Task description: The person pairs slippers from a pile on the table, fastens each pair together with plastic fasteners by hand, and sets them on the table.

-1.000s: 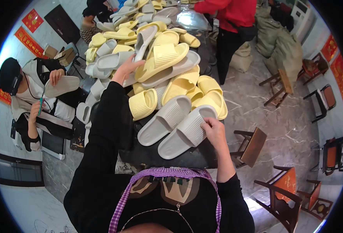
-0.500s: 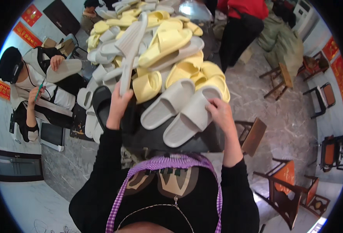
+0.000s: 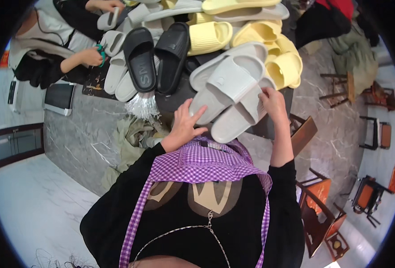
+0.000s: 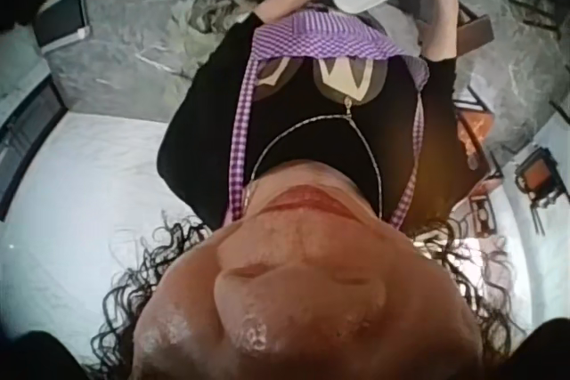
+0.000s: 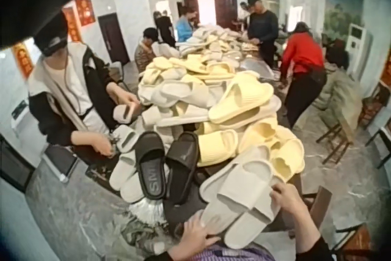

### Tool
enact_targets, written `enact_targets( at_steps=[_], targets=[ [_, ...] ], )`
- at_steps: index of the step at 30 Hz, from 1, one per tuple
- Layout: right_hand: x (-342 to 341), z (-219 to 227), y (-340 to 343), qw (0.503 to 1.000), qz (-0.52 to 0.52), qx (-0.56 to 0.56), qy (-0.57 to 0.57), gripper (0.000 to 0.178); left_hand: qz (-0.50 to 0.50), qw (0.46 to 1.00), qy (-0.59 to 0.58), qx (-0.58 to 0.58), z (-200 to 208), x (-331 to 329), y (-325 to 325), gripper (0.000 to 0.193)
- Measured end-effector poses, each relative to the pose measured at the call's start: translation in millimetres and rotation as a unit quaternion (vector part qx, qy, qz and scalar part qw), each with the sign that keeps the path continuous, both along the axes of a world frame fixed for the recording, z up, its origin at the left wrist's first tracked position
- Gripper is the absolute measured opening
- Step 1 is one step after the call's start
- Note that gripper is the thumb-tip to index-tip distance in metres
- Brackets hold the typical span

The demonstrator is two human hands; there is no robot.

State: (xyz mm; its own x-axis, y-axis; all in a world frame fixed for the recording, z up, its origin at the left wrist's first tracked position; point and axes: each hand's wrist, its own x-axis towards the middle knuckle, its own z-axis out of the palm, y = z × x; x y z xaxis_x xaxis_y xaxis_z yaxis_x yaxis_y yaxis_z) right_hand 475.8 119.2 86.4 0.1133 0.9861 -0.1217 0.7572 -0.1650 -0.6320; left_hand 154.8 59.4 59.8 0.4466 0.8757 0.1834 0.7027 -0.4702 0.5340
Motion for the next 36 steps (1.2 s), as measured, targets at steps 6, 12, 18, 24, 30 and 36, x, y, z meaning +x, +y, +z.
enact_targets(
  at_steps=[6, 12, 18, 24, 30, 36],
  targets=[
    [-7.2, -8.5, -6.9, 0.997, -0.042, 0.064, 0.027, 0.03, 0.013, 0.998, -0.047, 0.025, -0.7, -12.7, 9.1, 0.066],
    [-4.1, -3.3, -7.2, 0.975, -0.051, 0.207, -0.069, 0.038, 0.234, 0.955, 0.001, 0.182, 42.1, -49.6, 122.6, 0.062],
    [-34.2, 27.9, -20.1, 0.987, -0.042, 0.15, 0.033, 0.052, 0.251, 0.948, 0.117, 0.155, 31.9, -60.4, 192.5, 0.063],
    [-30.6, 29.9, -18.0, 0.982, 0.039, 0.182, -0.025, 0.058, 0.242, 0.938, 0.1, 0.226, 17.2, -50.0, 214.8, 0.047],
    [-39.4, 32.7, -3.6, 0.987, 0.075, 0.139, -0.036, 0.05, 0.228, 0.907, 0.064, 0.348, 61.4, -43.3, 249.6, 0.045],
    [-43.1, 16.5, 8.8, 0.983, 0.116, 0.132, -0.057, 0.042, 0.236, 0.912, 0.104, 0.319, 110.5, -62.3, 308.9, 0.05]
  ],
)
